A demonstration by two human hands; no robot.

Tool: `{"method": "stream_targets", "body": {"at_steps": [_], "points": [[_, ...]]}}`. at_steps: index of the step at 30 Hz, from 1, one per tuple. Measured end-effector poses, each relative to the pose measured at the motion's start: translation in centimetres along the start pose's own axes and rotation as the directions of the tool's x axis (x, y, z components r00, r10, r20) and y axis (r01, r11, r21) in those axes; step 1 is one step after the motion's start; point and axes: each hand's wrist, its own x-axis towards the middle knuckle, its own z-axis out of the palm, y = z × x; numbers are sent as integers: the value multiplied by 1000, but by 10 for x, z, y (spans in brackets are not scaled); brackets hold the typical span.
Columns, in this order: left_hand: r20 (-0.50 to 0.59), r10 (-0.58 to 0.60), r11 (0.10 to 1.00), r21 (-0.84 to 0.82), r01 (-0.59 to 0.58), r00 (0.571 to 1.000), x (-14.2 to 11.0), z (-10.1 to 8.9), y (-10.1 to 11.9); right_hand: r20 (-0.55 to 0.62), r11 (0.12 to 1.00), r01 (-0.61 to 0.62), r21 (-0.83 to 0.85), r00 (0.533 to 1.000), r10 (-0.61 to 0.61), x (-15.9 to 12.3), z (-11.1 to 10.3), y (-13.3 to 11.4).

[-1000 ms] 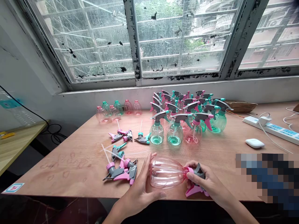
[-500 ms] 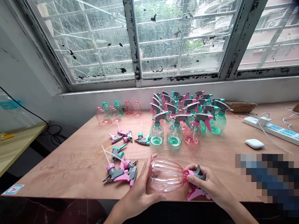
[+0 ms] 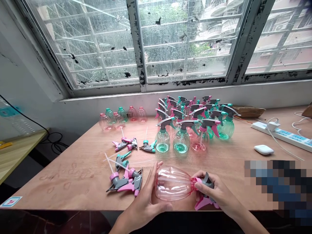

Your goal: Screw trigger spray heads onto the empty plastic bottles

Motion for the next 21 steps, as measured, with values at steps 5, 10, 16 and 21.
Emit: {"method": "stream_targets", "body": {"at_steps": [5,10,16,21], "points": [[-17,-9,999,-37,8,1000,0,0,0,-42,999,32,-4,999,-32,1,1,0],[-4,4,992,-125,-4,1000,1,3,-1,-89,1000,1,19,996,1,0,0,1],[-21,29,994,-107,-31,999,0,4,-5,-51,1000,8,12,999,-7,0,0,2],[-20,0,999,-51,-1,1000,0,1,-5,-16,1000,20,13,1000,-20,1,0,2]]}}
